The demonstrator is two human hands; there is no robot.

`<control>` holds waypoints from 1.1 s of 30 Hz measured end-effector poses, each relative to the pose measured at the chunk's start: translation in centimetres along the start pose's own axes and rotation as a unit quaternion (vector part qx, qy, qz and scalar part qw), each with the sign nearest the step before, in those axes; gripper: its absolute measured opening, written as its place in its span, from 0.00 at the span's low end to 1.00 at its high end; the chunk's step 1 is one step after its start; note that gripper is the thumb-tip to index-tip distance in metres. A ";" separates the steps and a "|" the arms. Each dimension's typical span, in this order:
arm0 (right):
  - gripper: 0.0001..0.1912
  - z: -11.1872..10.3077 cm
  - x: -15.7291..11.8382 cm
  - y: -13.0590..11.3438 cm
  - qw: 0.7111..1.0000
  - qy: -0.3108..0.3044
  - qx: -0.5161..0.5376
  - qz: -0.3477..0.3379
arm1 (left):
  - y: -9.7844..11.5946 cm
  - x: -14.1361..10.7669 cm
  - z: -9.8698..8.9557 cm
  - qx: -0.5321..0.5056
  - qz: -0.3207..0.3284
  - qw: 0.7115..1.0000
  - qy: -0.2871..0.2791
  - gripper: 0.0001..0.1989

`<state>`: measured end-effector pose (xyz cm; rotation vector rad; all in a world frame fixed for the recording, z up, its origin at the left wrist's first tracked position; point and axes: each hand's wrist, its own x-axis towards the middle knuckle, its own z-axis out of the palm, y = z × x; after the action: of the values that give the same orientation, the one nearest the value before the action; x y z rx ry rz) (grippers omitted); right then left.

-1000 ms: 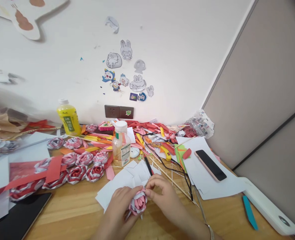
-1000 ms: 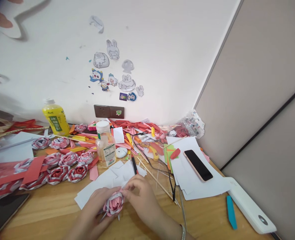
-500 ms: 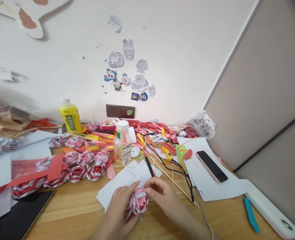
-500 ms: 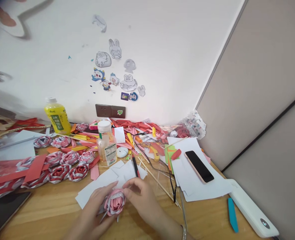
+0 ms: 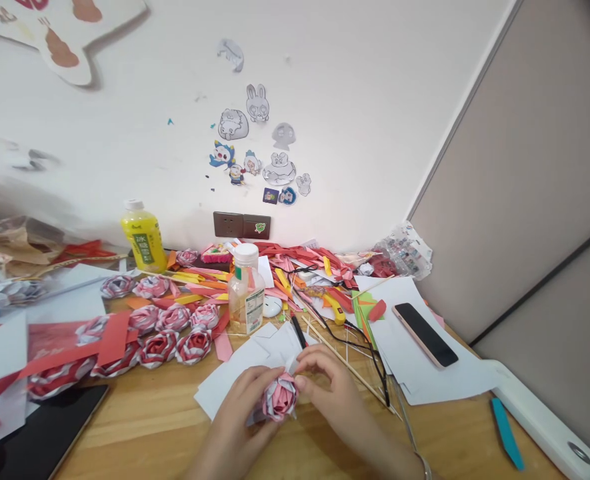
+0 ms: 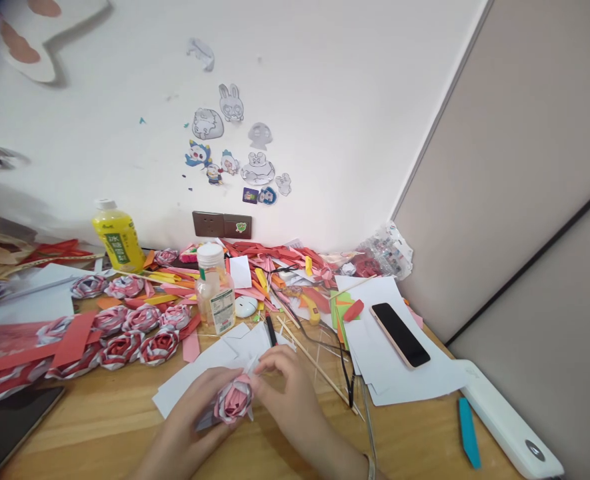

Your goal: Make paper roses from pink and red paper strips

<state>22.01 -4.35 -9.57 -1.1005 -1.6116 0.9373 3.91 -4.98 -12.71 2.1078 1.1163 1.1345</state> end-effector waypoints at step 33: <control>0.03 -0.8 -0.3 -1.0 0.982 -0.067 -0.170 -0.055 | -0.8 -0.8 0.5 0.091 0.112 0.989 -0.021 0.25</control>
<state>22.57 -4.88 -8.54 -1.1826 -1.9745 0.6901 3.72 -5.20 -13.93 2.4374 1.0176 1.1156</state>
